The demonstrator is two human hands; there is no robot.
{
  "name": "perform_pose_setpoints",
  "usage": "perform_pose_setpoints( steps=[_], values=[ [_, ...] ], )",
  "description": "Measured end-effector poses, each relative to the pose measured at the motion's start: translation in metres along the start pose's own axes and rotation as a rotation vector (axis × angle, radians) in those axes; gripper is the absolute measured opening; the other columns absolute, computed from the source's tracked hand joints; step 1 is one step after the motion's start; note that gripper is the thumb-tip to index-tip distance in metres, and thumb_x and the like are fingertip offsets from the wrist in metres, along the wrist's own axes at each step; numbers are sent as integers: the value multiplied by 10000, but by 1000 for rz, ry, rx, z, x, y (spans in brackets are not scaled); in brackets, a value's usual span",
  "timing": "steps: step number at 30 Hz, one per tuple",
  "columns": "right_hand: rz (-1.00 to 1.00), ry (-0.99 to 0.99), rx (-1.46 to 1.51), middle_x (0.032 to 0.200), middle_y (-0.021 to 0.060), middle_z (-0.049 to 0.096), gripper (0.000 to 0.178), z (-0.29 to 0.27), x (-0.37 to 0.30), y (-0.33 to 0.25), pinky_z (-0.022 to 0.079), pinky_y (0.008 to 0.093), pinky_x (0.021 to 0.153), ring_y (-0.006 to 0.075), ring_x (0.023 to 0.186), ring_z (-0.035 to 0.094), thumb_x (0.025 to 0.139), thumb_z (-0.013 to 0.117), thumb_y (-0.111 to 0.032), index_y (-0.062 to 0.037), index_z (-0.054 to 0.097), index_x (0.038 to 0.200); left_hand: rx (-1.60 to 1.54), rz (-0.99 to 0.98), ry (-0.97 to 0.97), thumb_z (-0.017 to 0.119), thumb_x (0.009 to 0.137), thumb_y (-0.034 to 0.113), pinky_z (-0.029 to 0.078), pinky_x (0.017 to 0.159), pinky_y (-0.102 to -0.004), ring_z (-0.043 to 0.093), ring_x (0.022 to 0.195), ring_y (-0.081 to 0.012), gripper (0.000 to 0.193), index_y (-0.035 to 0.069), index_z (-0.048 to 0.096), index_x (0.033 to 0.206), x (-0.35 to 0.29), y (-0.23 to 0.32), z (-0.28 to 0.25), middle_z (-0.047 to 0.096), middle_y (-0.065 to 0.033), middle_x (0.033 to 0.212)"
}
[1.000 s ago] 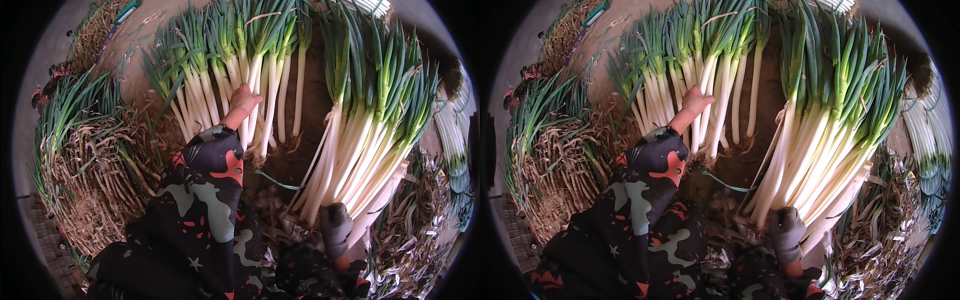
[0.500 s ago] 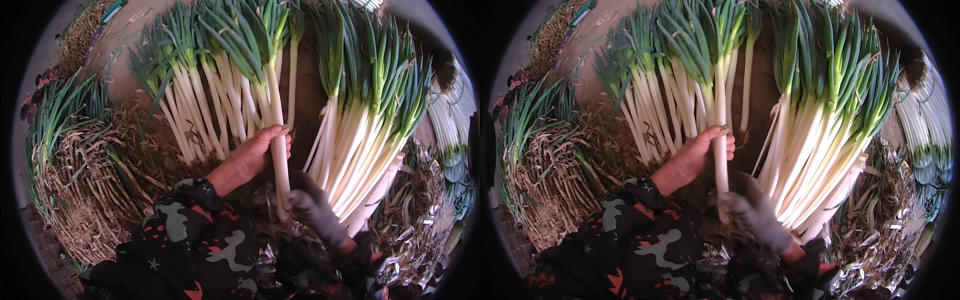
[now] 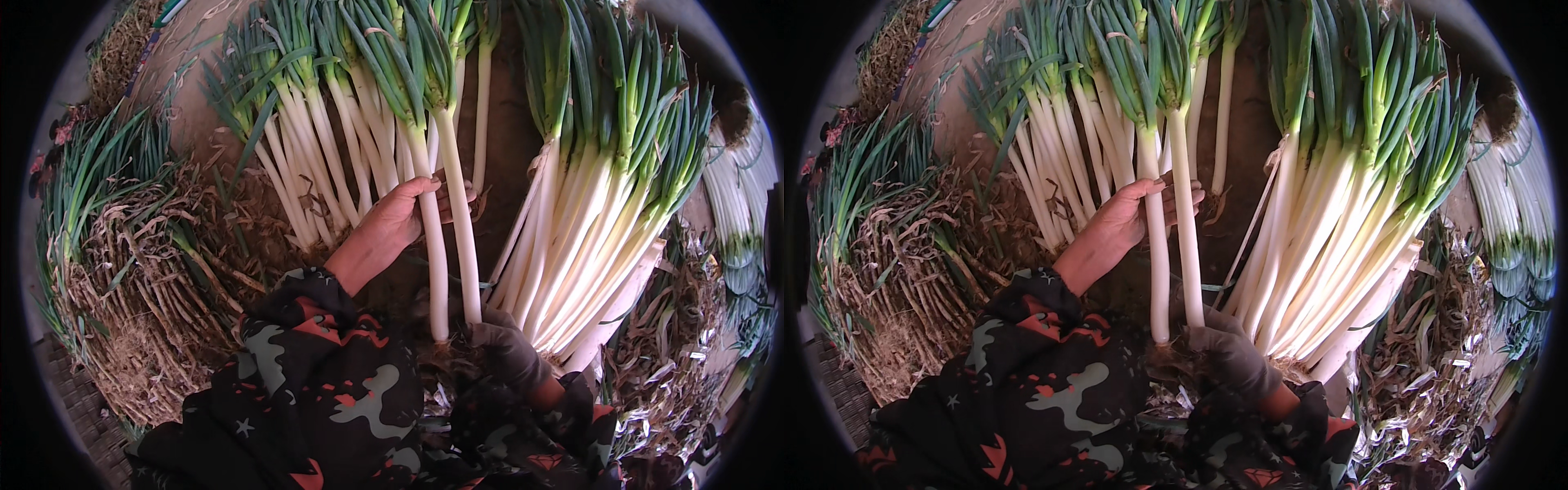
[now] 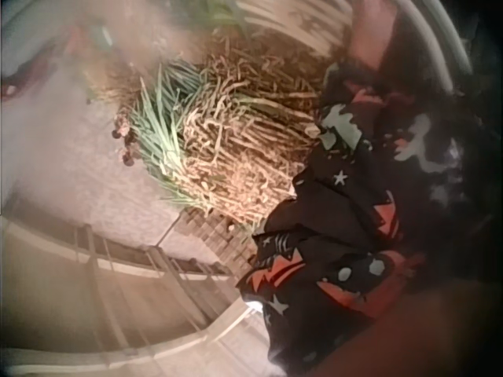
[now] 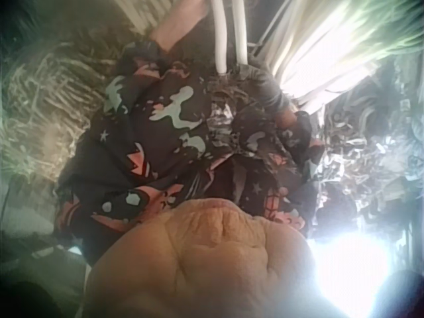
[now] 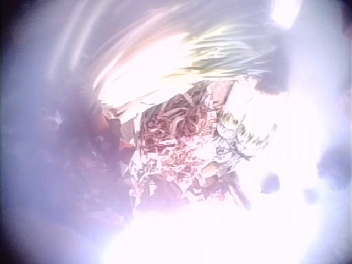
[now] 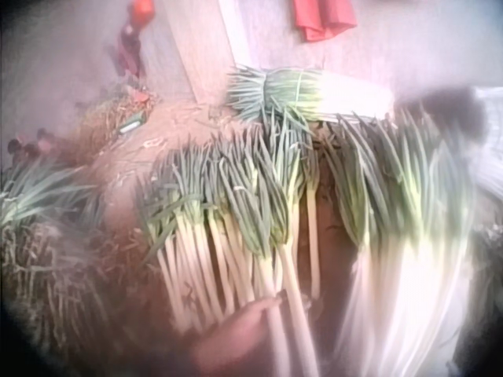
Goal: The person gathers green onions into a bundle, aligns the stems, and ties them together using a green strip. The person repeats this process to form multiple bundles.
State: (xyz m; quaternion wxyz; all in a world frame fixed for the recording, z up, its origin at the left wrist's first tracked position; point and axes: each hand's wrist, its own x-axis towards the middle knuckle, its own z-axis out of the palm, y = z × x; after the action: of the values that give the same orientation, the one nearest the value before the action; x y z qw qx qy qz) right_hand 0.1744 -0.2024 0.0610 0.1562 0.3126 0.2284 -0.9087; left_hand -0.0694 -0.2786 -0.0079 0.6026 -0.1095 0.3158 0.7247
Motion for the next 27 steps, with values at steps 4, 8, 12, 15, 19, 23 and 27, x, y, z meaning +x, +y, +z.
perform_pose_setpoints(
  steps=[4, 8, 12, 15, 19, 23, 27],
  values=[
    [-218, 370, -495, 1013, 65, 633, 410, 16, 1, -3, 478, 235, 727, 130, 845, 585, 941, 614, -226, 35, 554, 1251, -11, -5, 50, 522, 918, 62, 437, 1102, -490, 577, 1209, -355, 415, -57, 462, 1311, 2, -8, -1, 582, -212, 1273],
    [-421, 329, 23, 662, -28, 505, 346, 21, -22, -26, 320, 202, 401, 44, 473, 408, 954, 569, -258, 19, 549, 1161, -27, 85, -2, 520, 881, 17, 457, 1090, -493, 567, 1212, -371, 395, -51, 471, 1267, -1, 9, 2, 587, -229, 1256],
    [-201, -181, 650, 651, -6, 518, 376, 0, -35, -26, 295, 219, 360, 69, 420, 362, 989, 506, -322, -1, 543, 1182, -43, 138, -16, 529, 856, 17, 471, 1083, -483, 562, 1221, -375, 431, -65, 461, 1274, -6, 24, 2, 564, -227, 1294],
    [18, -317, 856, 662, -8, 532, 425, -17, -19, -4, 311, 214, 368, 59, 431, 380, 1013, 465, -450, -48, 563, 1111, 70, 107, 28, 548, 856, 43, 478, 1067, -487, 579, 1201, -349, 448, -61, 465, 1284, -2, 7, 2, 580, -197, 1280],
    [154, -50, 498, 660, -18, 497, 519, -17, -6, 14, 346, 210, 404, 71, 474, 414, 981, 460, -582, -75, 552, 1043, 56, -25, 14, 546, 877, 54, 485, 1041, -502, 595, 1191, -340, 398, -52, 514, 1259, 5, -19, 1, 604, -209, 1259],
    [-207, 429, -113, 774, 25, 588, 396, 13, -7, 6, 410, 225, 462, 65, 567, 505, 932, 660, -378, -32, 572, 1103, 1, -26, 25, 559, 916, 86, 469, 1063, -494, 583, 1210, -337, 398, -65, 499, 1279, 0, -13, 3, 603, -207, 1260],
    [-358, 667, -490, 827, 54, 634, 390, 31, -8, -12, 442, 233, 484, 52, 606, 546, 862, 752, -190, 9, 587, 1155, 90, 8, 71, 554, 933, 90, 455, 1081, -483, 580, 1206, -328, 410, -46, 488, 1314, -4, -10, 12, 609, -174, 1244]
  ],
)
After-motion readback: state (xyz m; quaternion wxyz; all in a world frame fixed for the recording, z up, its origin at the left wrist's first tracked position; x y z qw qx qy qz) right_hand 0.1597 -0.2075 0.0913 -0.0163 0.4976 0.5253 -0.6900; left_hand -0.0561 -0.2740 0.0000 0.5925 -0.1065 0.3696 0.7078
